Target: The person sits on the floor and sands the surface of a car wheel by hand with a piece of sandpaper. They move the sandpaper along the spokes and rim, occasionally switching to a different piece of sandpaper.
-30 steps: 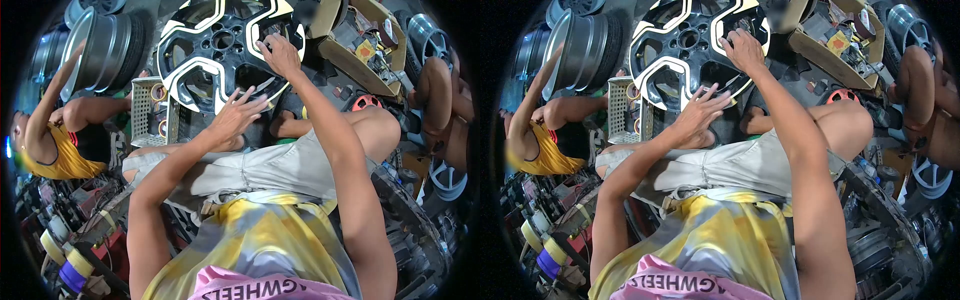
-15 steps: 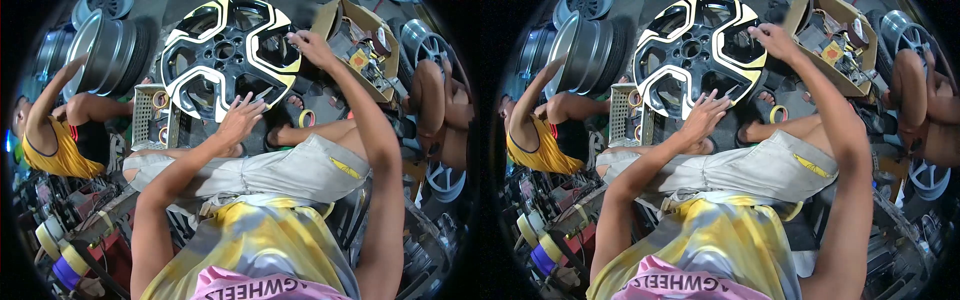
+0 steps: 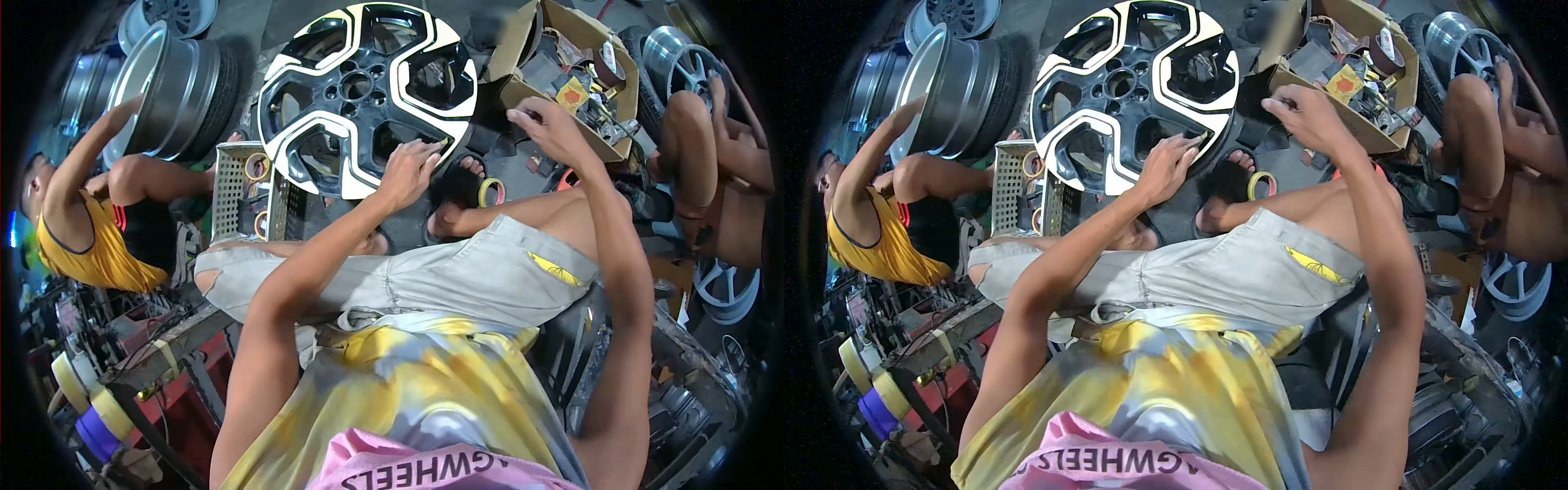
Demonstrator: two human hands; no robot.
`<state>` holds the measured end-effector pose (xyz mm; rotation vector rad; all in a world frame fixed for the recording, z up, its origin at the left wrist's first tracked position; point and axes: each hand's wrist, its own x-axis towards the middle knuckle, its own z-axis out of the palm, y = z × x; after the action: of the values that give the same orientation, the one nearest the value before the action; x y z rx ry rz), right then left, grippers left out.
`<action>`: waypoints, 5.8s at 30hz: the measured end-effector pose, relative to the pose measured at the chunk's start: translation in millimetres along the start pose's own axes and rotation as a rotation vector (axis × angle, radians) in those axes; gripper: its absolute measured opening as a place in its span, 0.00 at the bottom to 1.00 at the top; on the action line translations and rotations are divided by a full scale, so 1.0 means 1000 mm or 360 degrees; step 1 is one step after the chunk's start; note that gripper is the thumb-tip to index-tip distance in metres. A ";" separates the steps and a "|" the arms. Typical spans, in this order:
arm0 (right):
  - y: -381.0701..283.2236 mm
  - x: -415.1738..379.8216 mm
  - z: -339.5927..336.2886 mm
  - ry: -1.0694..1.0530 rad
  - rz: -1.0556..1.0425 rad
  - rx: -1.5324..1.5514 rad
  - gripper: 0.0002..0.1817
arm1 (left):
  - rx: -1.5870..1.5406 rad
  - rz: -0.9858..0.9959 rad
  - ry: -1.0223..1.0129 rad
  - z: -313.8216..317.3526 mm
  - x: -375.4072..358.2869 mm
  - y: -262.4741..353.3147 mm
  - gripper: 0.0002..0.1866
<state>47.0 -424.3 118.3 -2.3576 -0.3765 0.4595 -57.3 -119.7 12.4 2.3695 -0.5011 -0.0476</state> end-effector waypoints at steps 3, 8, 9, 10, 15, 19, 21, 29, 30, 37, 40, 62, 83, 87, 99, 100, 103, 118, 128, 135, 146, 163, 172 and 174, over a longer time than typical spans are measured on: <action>-0.004 0.006 0.008 0.0053 -0.0229 0.0029 0.20 | 0.0110 0.0102 -0.0138 -0.027 -0.025 -0.013 0.16; -0.005 0.000 0.005 -0.0035 -0.0069 -0.0056 0.17 | 0.0594 0.0277 -0.0165 -0.046 -0.057 0.002 0.17; -0.002 0.004 0.005 0.0002 -0.0081 -0.0044 0.18 | 0.0601 0.0271 -0.0160 -0.041 -0.048 0.007 0.17; 0.002 0.005 0.009 0.0068 -0.0174 -0.0030 0.18 | 0.0531 0.0229 -0.0092 -0.031 -0.036 0.012 0.18; -0.003 0.000 0.011 -0.0089 -0.0116 -0.0042 0.18 | 0.0417 0.0157 0.0042 -0.009 -0.026 0.018 0.18; 0.000 -0.003 0.013 -0.0040 -0.0075 0.0030 0.18 | 0.0600 0.0337 -0.0241 -0.060 -0.069 -0.009 0.20; 0.002 -0.006 0.012 -0.0001 -0.0151 -0.0008 0.17 | 0.0999 0.0293 -0.0381 -0.094 -0.069 -0.024 0.21; 0.003 -0.006 0.016 -0.0088 -0.0083 0.0030 0.16 | 0.0730 -0.0053 -0.0259 -0.060 -0.060 0.017 0.10; 0.002 -0.006 0.015 -0.0090 -0.0079 0.0029 0.16 | 0.0728 -0.0045 -0.0265 -0.064 -0.058 0.018 0.10; -0.009 -0.014 0.010 -0.0129 0.0063 0.0053 0.16 | 0.1102 -0.0157 -0.0389 -0.051 -0.033 0.026 0.13; -0.007 -0.016 0.009 -0.0102 0.0103 0.0065 0.17 | 0.0515 -0.0195 -0.0505 -0.050 0.003 0.027 0.17; -0.133 -0.017 -0.008 -0.0011 -0.0150 0.1124 0.11 | 0.0243 0.0526 -0.0194 -0.270 0.120 0.126 0.26; -0.087 -0.016 0.138 -0.0073 -0.0372 -0.1390 0.18 | 0.0449 -0.0755 -0.0657 -0.304 0.088 -0.043 0.28; -0.093 -0.022 0.161 -0.0150 -0.0626 -0.1315 0.16 | 0.0504 -0.0737 -0.0564 -0.295 0.092 -0.069 0.29; -0.090 -0.025 0.140 -0.0067 -0.0540 -0.1303 0.25 | 0.0353 -0.0748 -0.0558 -0.301 0.081 -0.074 0.28; -0.077 -0.019 0.133 -0.0021 -0.0461 -0.1365 0.26 | 0.0348 -0.0745 -0.0567 -0.299 0.082 -0.075 0.28; -0.072 -0.016 0.135 -0.0096 -0.0566 -0.1267 0.25 | 0.0254 -0.0779 -0.0635 -0.298 0.088 -0.074 0.28; -0.085 0.000 0.137 -0.0061 -0.0361 -0.1231 0.15 | 0.0423 -0.0820 -0.0575 -0.305 0.078 -0.062 0.30; -0.088 0.039 0.143 -0.0505 -0.0403 -0.1112 0.09 | 0.0386 -0.0793 -0.0621 -0.296 0.086 -0.072 0.30; -0.078 0.059 0.136 -0.0909 -0.0108 -0.1169 0.12 | 0.0257 -0.0735 -0.0585 -0.307 0.076 -0.069 0.30; -0.083 0.012 0.166 -0.0384 -0.0586 -0.0503 0.16 | 0.0405 -0.0772 -0.0605 -0.301 0.088 -0.085 0.30; -0.091 -0.016 0.176 -0.0450 -0.0871 -0.0666 0.29 | 0.0349 -0.0592 -0.0373 -0.286 0.087 -0.075 0.29; -0.098 -0.019 0.178 -0.0349 -0.0817 -0.0521 0.19 | 0.0357 -0.0667 -0.0167 -0.301 0.073 -0.060 0.24; -0.106 0.007 0.209 -0.0283 -0.0787 -0.0406 0.20 | 0.0442 -0.0732 -0.0142 -0.294 0.083 -0.067 0.23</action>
<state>-50.0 -224.0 44.0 -2.3520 -1.1261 0.3986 92.4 83.0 198.0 2.7201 0.0095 -0.3116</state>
